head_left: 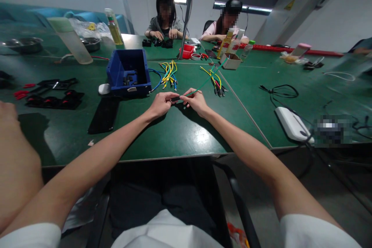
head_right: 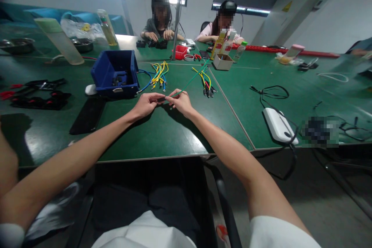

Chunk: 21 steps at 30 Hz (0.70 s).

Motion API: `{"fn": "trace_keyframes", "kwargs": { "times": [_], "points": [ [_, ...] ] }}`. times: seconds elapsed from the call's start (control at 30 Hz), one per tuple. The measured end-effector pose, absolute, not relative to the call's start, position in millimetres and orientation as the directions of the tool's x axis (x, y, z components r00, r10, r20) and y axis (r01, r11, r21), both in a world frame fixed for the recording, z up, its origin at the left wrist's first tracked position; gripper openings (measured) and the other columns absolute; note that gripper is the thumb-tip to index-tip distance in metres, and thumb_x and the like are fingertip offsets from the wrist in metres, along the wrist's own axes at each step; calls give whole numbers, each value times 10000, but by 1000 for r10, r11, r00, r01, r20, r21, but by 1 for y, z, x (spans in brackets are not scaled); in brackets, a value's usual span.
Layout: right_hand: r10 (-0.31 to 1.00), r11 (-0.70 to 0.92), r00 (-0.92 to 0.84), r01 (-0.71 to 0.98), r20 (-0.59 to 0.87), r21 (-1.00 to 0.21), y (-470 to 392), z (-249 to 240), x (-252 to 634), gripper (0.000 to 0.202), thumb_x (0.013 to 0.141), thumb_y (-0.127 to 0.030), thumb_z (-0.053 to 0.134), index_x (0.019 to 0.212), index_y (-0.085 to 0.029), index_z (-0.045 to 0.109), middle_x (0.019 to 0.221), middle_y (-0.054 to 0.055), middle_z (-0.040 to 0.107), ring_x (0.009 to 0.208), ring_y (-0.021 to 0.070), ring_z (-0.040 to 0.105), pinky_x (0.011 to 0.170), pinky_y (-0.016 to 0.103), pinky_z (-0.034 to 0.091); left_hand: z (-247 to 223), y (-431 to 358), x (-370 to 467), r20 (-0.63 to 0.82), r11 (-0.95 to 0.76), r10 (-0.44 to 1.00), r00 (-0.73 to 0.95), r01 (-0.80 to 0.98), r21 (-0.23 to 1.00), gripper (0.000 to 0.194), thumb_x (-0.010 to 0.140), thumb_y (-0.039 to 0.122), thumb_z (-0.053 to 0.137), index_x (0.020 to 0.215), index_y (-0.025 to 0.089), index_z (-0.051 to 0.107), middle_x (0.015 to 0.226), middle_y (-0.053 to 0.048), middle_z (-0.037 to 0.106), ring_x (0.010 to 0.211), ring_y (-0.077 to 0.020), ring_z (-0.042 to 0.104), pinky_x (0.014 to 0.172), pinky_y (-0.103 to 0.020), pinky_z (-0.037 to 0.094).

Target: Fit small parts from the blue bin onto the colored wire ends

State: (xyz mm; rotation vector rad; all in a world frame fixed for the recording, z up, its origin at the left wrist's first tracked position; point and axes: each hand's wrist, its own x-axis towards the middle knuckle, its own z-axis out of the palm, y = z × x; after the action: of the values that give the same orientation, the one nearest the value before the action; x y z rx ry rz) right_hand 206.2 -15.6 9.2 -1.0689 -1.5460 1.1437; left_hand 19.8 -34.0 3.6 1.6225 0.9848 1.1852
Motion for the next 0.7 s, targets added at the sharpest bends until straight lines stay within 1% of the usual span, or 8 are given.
{"fn": "trace_keyframes", "kwargs": {
  "times": [0.07,0.17,0.23,0.3,0.47,0.7],
  "points": [
    [966,195,-197,115,170,-974,-16,10,206,374,657,-453,814,785,-181,592,578,-11,643,475,106,579,423,186,450,4,-34,20,262,-282,941,214,72,957,357,681,121,582,1006,115,728,1031,-105,751,963,-236,723,937,-430,568],
    [971,183,-168,82,168,-980,-16,11,206,382,642,-452,815,784,-183,584,580,-15,645,460,98,564,419,185,435,3,-34,19,273,-287,949,160,71,955,312,719,144,586,1002,113,712,1028,-109,749,915,-221,731,882,-407,592],
    [976,173,-146,66,162,-983,-16,11,206,387,635,-450,815,786,-185,577,571,-19,640,451,95,553,409,181,417,3,-33,18,269,-281,954,130,83,956,275,737,173,614,990,111,703,995,-110,750,851,-205,736,833,-377,603],
    [978,177,-127,65,168,-982,-16,10,205,384,637,-448,812,787,-188,573,554,-25,628,450,96,550,403,176,406,2,-33,17,252,-263,962,103,108,959,242,743,204,645,960,110,699,918,-101,751,777,-190,733,767,-338,604],
    [970,221,-126,85,210,-972,-18,11,205,367,664,-450,799,803,-196,572,561,-33,623,496,107,583,431,174,429,4,-33,16,259,-270,962,86,168,948,174,729,231,657,846,111,702,715,-65,713,622,-158,688,602,-256,549],
    [961,212,-201,94,190,-973,-21,13,207,364,664,-449,813,827,-187,619,633,-11,665,550,110,609,472,183,461,8,-38,19,301,-314,949,92,191,930,148,694,243,674,784,130,705,640,-40,683,548,-137,635,546,-239,503]
  ]
}}
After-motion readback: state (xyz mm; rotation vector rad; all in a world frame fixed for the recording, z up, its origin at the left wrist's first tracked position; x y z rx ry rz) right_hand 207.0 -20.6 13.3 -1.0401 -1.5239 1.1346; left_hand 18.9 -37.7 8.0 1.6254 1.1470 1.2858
